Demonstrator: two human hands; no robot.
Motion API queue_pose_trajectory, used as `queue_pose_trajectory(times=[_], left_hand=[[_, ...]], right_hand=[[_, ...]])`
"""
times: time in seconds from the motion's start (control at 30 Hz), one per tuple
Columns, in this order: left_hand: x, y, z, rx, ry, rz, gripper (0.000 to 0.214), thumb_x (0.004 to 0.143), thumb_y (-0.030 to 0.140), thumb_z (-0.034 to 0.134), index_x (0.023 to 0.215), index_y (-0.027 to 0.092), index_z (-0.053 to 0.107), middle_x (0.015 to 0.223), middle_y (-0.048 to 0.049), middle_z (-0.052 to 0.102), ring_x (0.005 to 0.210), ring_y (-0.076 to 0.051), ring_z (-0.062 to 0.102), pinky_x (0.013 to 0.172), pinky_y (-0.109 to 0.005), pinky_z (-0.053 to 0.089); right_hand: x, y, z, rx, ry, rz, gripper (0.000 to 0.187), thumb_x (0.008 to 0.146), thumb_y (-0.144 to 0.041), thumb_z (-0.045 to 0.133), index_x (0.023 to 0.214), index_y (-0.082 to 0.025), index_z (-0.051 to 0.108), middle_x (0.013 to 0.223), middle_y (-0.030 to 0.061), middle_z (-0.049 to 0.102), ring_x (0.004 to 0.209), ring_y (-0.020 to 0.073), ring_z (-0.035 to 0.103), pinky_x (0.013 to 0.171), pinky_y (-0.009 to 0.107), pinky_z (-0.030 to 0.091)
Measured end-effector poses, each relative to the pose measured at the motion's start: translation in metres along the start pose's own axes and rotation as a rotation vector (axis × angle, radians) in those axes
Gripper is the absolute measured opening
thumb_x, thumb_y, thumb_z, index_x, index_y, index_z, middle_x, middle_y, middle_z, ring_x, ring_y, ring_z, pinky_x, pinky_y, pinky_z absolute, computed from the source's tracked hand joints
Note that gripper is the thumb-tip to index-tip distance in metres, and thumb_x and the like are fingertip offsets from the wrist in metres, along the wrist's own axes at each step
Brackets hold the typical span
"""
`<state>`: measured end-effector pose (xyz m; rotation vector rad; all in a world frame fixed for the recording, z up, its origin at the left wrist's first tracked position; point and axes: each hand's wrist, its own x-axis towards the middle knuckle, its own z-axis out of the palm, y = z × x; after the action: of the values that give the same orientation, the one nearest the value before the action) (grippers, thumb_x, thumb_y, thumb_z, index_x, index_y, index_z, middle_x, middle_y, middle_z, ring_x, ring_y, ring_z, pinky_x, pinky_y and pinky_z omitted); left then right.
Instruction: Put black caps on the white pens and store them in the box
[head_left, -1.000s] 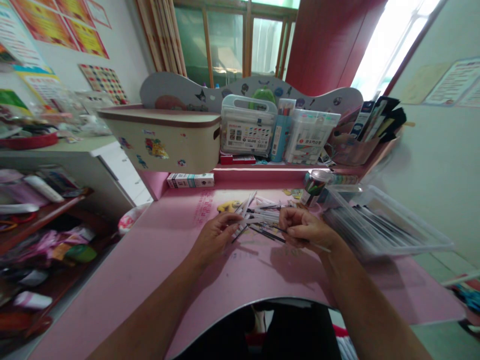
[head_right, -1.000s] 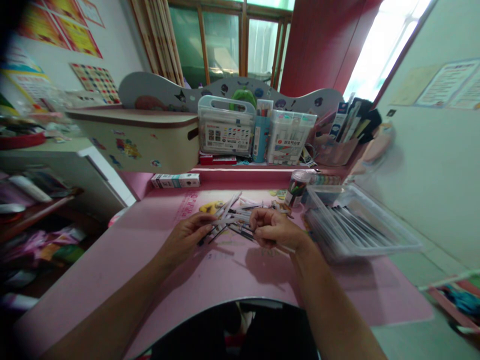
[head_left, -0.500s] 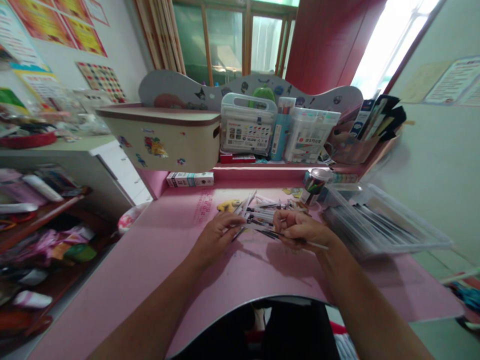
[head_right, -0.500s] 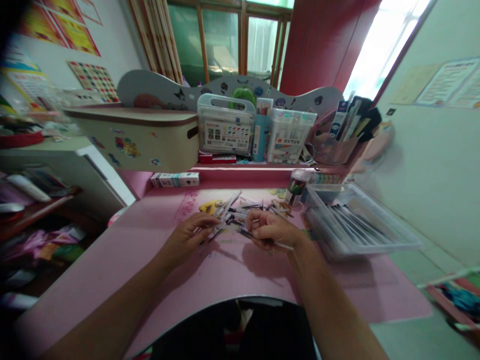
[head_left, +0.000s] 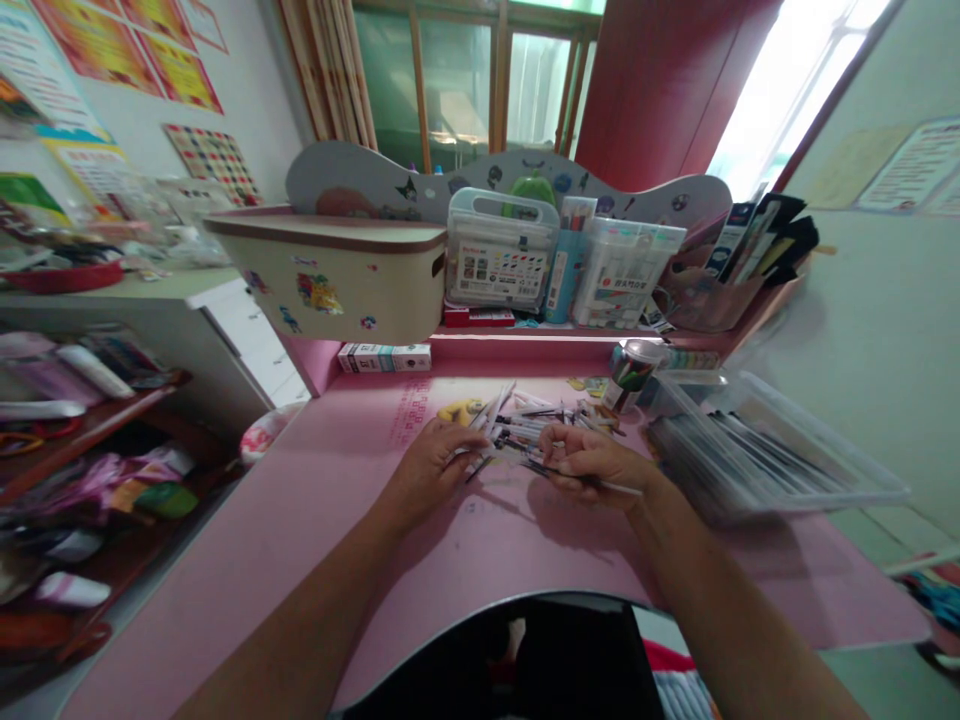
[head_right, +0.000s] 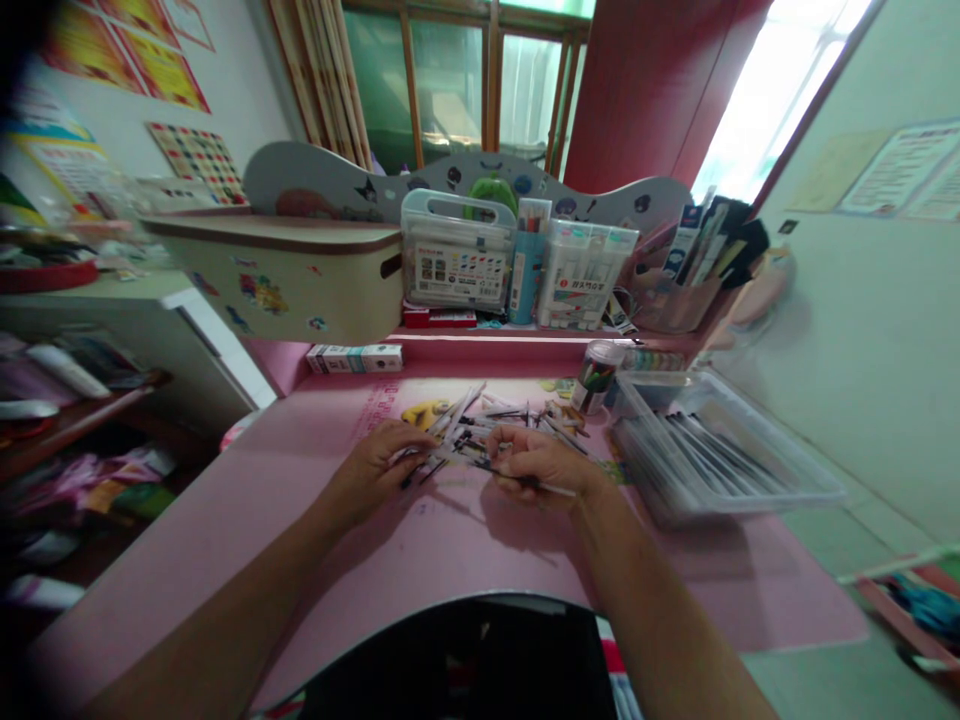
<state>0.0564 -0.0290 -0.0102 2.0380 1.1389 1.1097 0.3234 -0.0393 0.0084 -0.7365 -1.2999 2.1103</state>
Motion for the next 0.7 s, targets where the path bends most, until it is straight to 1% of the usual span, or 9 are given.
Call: queue_pose_trajectory(times=[0.1, 0.23, 0.3, 0.37, 0.43, 0.47, 0.57, 0.67, 0.7], left_hand=[[0.001, 0.004, 0.0, -0.026, -0.038, 0.034, 0.021, 0.078, 0.017, 0.066, 0.09, 0.028, 0.079, 0.089, -0.0062, 0.073, 0.091, -0.025, 0.06, 0.086, -0.037, 0.045], [0.001, 0.013, 0.001, -0.085, -0.115, 0.03, 0.016, 0.077, 0.021, 0.067, 0.084, 0.028, 0.079, 0.081, -0.0054, 0.075, 0.083, -0.024, 0.06, 0.081, -0.035, 0.046], [0.0, 0.015, 0.002, -0.138, -0.117, -0.037, 0.014, 0.077, 0.023, 0.067, 0.084, 0.028, 0.079, 0.083, -0.0052, 0.075, 0.084, -0.023, 0.062, 0.08, -0.034, 0.047], [0.0, 0.016, 0.002, -0.241, -0.099, -0.141, 0.013, 0.079, 0.027, 0.066, 0.086, 0.026, 0.077, 0.086, -0.0047, 0.074, 0.083, -0.021, 0.063, 0.078, -0.032, 0.049], [0.001, 0.015, 0.0, -0.395, -0.048, -0.24, 0.013, 0.081, 0.03, 0.066, 0.089, 0.023, 0.074, 0.085, -0.004, 0.073, 0.078, -0.019, 0.064, 0.074, -0.03, 0.05], [0.001, 0.015, -0.001, -0.473, -0.008, -0.276, 0.014, 0.08, 0.031, 0.067, 0.089, 0.022, 0.072, 0.084, -0.0034, 0.073, 0.076, -0.018, 0.064, 0.072, -0.029, 0.05], [0.004, 0.016, -0.004, -0.626, 0.109, -0.33, 0.018, 0.077, 0.033, 0.072, 0.087, 0.019, 0.067, 0.082, -0.0018, 0.071, 0.075, -0.016, 0.064, 0.071, -0.027, 0.05], [0.006, 0.019, -0.006, -0.669, 0.149, -0.352, 0.023, 0.075, 0.035, 0.074, 0.088, 0.019, 0.065, 0.083, -0.0016, 0.07, 0.077, -0.016, 0.064, 0.073, -0.027, 0.051], [0.006, 0.019, -0.007, -0.672, 0.153, -0.355, 0.024, 0.075, 0.036, 0.074, 0.088, 0.018, 0.065, 0.083, -0.0015, 0.07, 0.076, -0.015, 0.063, 0.073, -0.027, 0.05]], right_hand=[[0.003, 0.001, 0.003, 0.056, -0.02, 0.017, 0.034, 0.075, -0.026, 0.073, 0.094, -0.021, 0.045, 0.054, -0.0105, 0.048, 0.038, 0.0028, 0.031, 0.036, 0.012, 0.019], [0.008, 0.005, 0.007, -0.014, 0.006, 0.055, 0.032, 0.075, -0.024, 0.074, 0.092, -0.021, 0.047, 0.055, -0.009, 0.051, 0.039, 0.0041, 0.037, 0.035, 0.013, 0.021], [0.009, 0.006, 0.008, 0.009, 0.037, 0.013, 0.033, 0.078, -0.03, 0.074, 0.094, -0.021, 0.047, 0.057, -0.0082, 0.054, 0.038, 0.005, 0.04, 0.034, 0.013, 0.022], [0.01, 0.007, 0.008, 0.051, 0.081, -0.074, 0.035, 0.082, -0.042, 0.071, 0.098, -0.021, 0.049, 0.059, -0.0066, 0.058, 0.038, 0.0062, 0.042, 0.034, 0.015, 0.024], [0.012, 0.008, 0.008, 0.06, 0.129, -0.146, 0.039, 0.083, -0.053, 0.066, 0.099, -0.02, 0.052, 0.06, -0.0046, 0.059, 0.039, 0.0075, 0.044, 0.035, 0.018, 0.027], [0.013, 0.008, 0.009, 0.045, 0.163, -0.167, 0.04, 0.083, -0.054, 0.066, 0.098, -0.02, 0.054, 0.061, -0.0038, 0.06, 0.04, 0.0078, 0.045, 0.036, 0.019, 0.029], [0.021, 0.013, 0.017, -0.127, 0.337, -0.208, 0.028, 0.08, -0.042, 0.069, 0.089, -0.019, 0.057, 0.061, -0.0044, 0.056, 0.045, 0.0078, 0.045, 0.042, 0.02, 0.031], [0.028, 0.02, 0.031, -0.528, 0.515, -0.286, 0.008, 0.081, -0.026, 0.063, 0.079, -0.019, 0.06, 0.067, -0.0023, 0.056, 0.058, 0.0111, 0.05, 0.054, 0.024, 0.039], [0.03, 0.022, 0.036, -0.691, 0.536, -0.333, 0.005, 0.082, -0.021, 0.061, 0.078, -0.019, 0.061, 0.072, -0.0003, 0.059, 0.066, 0.0133, 0.053, 0.061, 0.026, 0.042]])
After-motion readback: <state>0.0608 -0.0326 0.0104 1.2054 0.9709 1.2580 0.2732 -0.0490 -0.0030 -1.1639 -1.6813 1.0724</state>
